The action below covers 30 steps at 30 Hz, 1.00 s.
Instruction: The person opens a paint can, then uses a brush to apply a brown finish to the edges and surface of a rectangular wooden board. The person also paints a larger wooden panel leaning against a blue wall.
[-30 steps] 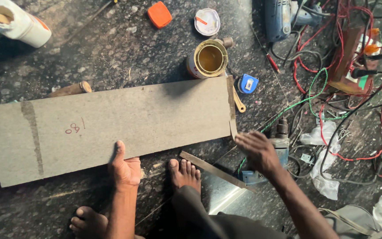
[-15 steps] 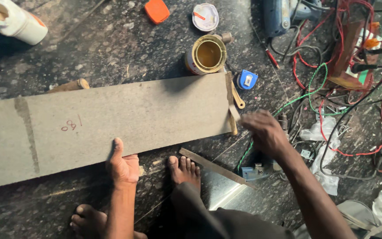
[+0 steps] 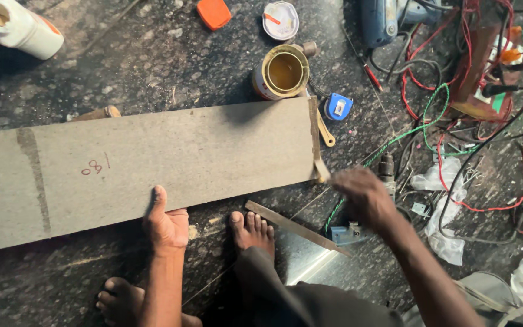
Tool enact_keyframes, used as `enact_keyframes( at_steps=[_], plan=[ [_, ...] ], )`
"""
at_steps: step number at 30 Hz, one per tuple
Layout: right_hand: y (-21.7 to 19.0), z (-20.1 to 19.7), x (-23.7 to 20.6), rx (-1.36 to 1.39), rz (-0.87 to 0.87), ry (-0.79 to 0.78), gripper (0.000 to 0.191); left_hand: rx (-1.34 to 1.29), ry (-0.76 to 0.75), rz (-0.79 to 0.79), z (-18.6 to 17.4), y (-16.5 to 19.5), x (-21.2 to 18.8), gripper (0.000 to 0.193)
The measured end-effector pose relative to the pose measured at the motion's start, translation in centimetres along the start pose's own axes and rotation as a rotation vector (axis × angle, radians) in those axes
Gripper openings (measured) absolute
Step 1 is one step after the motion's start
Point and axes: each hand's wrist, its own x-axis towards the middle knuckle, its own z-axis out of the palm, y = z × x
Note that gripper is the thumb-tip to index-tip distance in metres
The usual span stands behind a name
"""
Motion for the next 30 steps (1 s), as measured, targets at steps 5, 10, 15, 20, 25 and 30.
enact_keyframes(
  at_steps=[5,10,15,20,25,30],
  plan=[
    [-2.7,-2.7,-4.4,0.213,0.108,0.096,0.04,-0.018,-0.039,0.003,-0.6,-0.2,-0.4,0.048],
    [-1.4,-8.1,-5.9,0.438,0.618,0.745,0.021,-0.067,-0.069,-0.142,0.9,-2.2,-3.5,0.045],
    [-1.5,-13.1,-6.5,0.873,0.559,1.133,0.019,-0.132,-0.226,-0.229,6.7,-3.2,-5.6,0.042],
    [-4.1,-14.6,-2.4,0.982,0.518,1.142,0.018,-0.266,-0.279,0.016,12.1,4.8,-4.0,0.047],
    [-3.7,-10.7,8.2,0.564,0.438,0.68,0.018,-0.123,-0.43,0.239,15.3,12.1,-3.5,0.057],
    [-1.3,-5.1,19.9,0.008,0.255,0.395,0.011,0.001,-0.421,0.385,16.1,15.0,-3.8,0.056]
  ],
)
